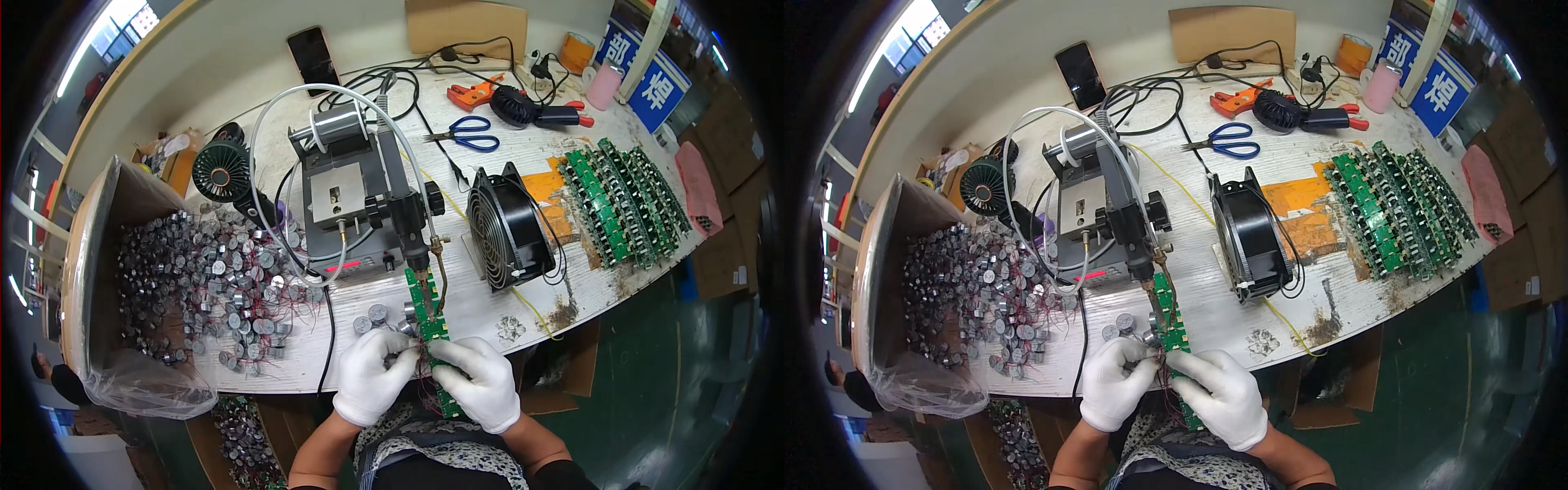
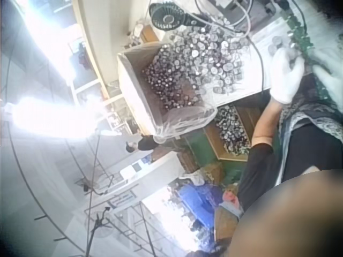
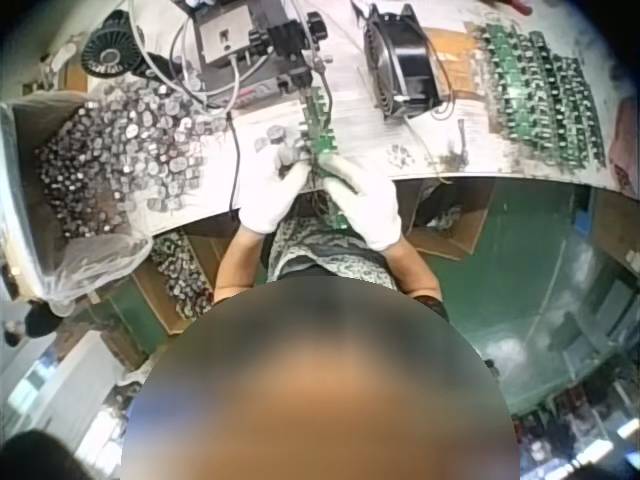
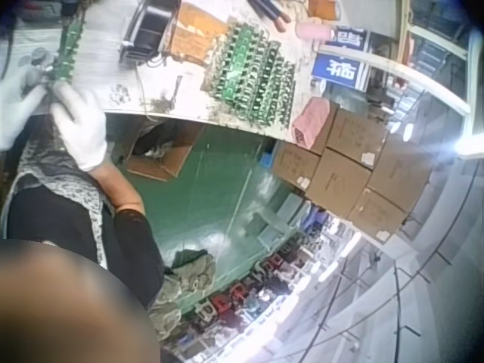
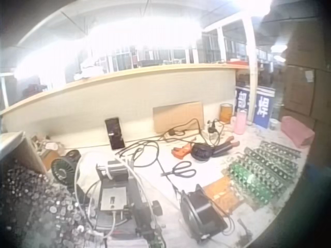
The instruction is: The person solders electronic components onto printed circuit boards with a soldering iron and soldering wire, using a fume extractor at a workstation.
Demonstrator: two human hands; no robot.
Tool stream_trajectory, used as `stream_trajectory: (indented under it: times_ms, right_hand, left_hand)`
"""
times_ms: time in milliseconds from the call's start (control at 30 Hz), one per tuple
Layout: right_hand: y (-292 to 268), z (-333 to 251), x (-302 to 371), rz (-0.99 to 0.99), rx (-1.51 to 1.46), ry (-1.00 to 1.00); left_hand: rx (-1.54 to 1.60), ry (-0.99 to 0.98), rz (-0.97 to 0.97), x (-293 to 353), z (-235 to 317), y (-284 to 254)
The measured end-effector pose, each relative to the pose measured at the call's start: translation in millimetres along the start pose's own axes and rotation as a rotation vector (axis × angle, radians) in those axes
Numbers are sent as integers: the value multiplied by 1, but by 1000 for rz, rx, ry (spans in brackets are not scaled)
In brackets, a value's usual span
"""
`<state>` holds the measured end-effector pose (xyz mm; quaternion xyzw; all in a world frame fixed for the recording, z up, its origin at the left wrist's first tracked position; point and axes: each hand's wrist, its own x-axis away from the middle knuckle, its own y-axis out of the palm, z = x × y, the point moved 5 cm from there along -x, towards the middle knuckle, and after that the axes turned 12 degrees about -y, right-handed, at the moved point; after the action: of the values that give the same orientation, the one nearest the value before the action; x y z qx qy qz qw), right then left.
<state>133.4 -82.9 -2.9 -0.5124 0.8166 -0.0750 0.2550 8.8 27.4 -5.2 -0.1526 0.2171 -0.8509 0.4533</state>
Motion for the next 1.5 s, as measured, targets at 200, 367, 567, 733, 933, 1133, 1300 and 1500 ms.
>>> stream_trajectory:
  times_ms: [200,367,567,733,933,1133,1300,1500]
  right_hand:
    - [1,1,1,17,-11,1]
    - [3,3,4,-1,-16,6]
    - [4,3,4,-1,-45,-11]
    - [-1,-1,3,6,-34,11]
    - [-3,-2,10,8,-85,58]
    - [-2,-1,10,64,-80,9]
    - [-4,-3,10,41,-73,14]
    - [-3,-3,10,52,-57,-1]
  left_hand:
    - [172,-161,-78,2,-13,2]
    - [459,-402,-237,3,-23,8]
    - [388,-460,-390,2,-20,8]
    - [533,-397,-178,1,-28,6]
    - [546,-418,-144,-5,-24,12]
    - [746,-554,-276,-4,-16,19]
    - [791,-543,-241,-5,-17,22]
    - [817,-533,-212,-6,-19,27]
